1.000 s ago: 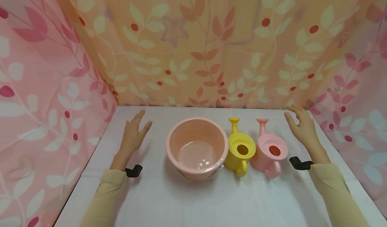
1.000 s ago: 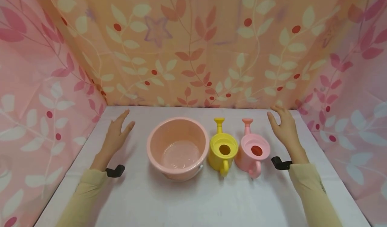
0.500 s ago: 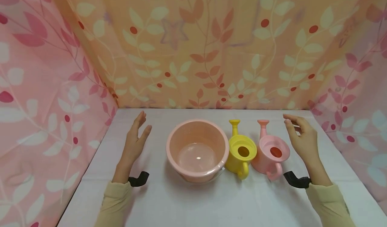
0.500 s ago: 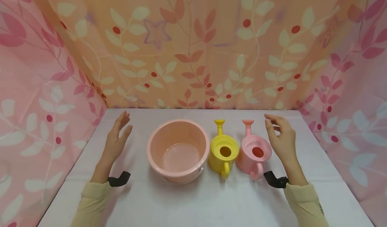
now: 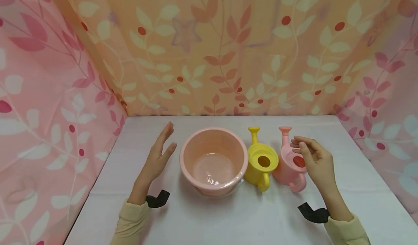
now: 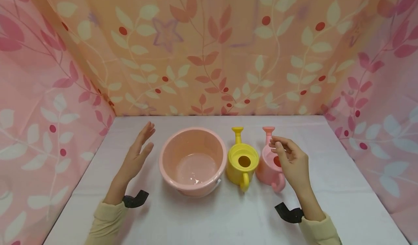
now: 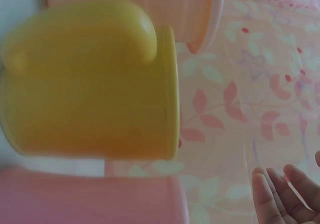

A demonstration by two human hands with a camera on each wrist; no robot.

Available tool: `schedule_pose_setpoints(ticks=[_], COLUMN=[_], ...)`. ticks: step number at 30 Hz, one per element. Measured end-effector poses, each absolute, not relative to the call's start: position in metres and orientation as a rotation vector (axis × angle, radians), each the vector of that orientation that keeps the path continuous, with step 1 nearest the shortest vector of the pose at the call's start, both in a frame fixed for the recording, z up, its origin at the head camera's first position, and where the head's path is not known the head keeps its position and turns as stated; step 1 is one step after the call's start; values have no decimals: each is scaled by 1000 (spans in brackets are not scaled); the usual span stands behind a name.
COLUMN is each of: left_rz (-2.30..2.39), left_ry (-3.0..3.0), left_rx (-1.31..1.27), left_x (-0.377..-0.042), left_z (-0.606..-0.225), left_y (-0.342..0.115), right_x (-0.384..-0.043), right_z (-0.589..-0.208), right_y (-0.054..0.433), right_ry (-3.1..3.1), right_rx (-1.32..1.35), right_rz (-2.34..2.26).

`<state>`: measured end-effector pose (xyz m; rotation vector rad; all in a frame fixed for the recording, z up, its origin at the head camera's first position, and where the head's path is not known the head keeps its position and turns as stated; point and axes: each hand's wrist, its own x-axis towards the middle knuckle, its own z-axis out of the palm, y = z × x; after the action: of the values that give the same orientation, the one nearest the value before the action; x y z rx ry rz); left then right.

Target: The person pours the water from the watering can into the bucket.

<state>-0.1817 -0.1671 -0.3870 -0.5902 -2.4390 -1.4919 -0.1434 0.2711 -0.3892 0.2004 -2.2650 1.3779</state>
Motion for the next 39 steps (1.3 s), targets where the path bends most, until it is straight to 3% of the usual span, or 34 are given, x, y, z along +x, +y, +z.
schedule_pose_setpoints(ticks=[9,15,39], left_rz=[-1468,-1510,-1479], left_ry=[-2525,-2557,-2624], left_rx=[-773,-814,-849], left_x=[-190,-179,-171], left_z=[-405,-391,-381], left_y=[-160,-147,-135], right_x=[-125,-114,-101], right_z=[-405,-422,-467], right_y=[249,234,214], right_ry=[-2340,-2399,-2462], right_rx=[281,273,15], right_rz=[1371,1318,1355])
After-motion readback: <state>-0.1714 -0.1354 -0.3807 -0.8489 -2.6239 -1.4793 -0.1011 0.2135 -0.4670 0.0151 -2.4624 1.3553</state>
